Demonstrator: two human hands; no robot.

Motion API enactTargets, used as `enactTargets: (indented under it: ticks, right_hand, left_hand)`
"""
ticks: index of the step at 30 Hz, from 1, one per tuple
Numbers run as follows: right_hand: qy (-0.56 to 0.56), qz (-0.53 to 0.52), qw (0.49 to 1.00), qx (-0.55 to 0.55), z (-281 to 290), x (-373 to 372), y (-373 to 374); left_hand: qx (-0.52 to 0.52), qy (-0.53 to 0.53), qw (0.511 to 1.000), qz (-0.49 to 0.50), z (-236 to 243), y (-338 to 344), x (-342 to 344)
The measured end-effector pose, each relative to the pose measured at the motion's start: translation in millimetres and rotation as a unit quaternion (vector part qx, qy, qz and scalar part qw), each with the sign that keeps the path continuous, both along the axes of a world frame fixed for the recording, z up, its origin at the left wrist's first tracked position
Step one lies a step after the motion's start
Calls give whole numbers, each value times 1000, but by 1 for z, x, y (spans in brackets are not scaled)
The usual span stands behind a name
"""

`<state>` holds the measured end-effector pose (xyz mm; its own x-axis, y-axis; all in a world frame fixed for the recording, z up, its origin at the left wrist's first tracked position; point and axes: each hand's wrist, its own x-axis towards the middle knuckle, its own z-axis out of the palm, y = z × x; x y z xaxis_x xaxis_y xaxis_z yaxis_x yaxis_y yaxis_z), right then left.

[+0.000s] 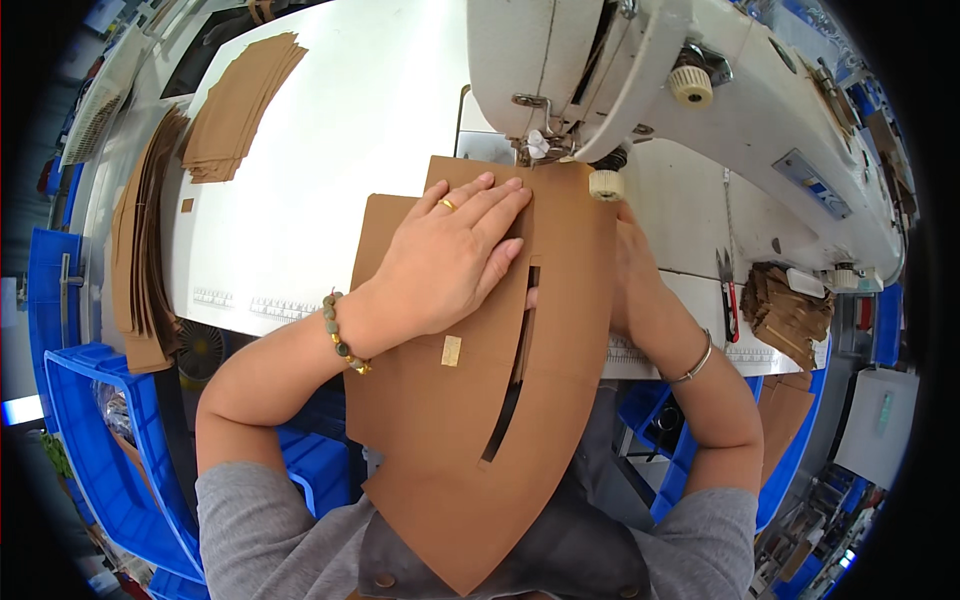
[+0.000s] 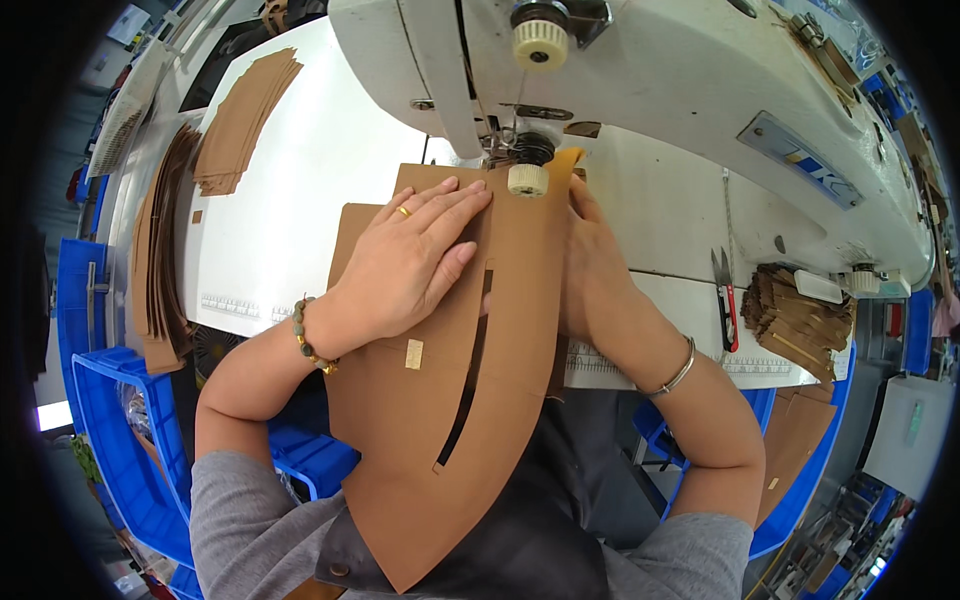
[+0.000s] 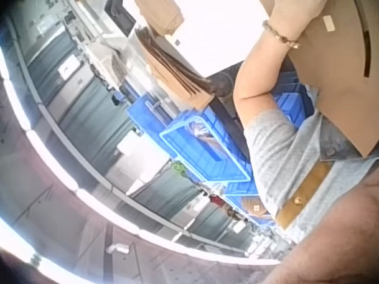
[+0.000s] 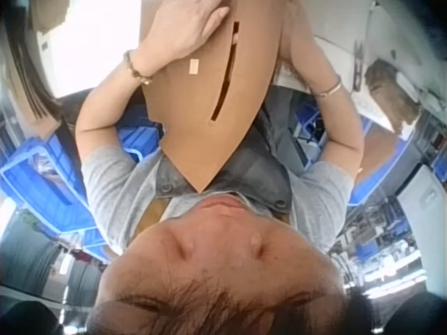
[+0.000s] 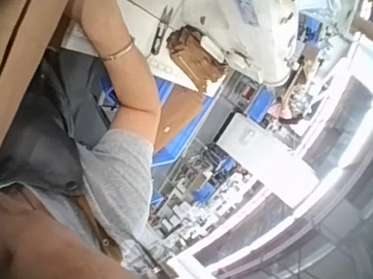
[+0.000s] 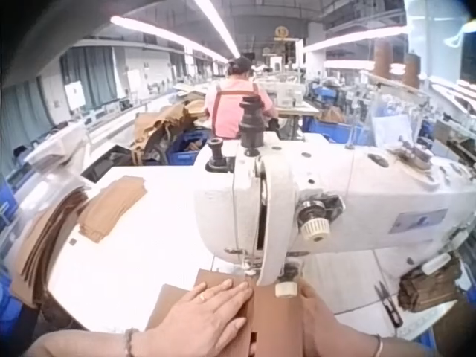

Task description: Sewing a zipper onto a piece of leather using an industrial sewing machine.

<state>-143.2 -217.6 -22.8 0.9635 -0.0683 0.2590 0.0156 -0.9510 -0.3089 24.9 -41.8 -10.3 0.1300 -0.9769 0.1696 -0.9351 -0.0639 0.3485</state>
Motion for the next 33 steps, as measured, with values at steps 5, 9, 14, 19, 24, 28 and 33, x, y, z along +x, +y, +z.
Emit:
enactTargets:
  ticks: [5,9,14,19,24,28,33]
  right_hand:
    - [15,-7,1000,-14,-1,0,1]
    - [32,-16,999,-7,1,1,2]
    - [7,-13,1000,-12,3,1,5]
    - [1,-12,999,-35,3,4,6]
    - [-7,-10,999,-30,6,4,7]
    - [11,-11,1000,-27,9,4,7]
    - [12,-11,1000,-21,8,4,8]
  left_hand:
    - [-30,-67,997,3,-4,-5,1]
    - [-38,-66,997,6,-7,-5,1]
    - [-45,-64,997,1,-8,-10,11]
    - [-131,-58,990,-2,-13,-32,38]
    - [-64,-64,996,16,-15,-57,65]
    - [-59,-60,996,20,-16,-65,71]
    - [-38,-76,996,19,-3,-50,64]
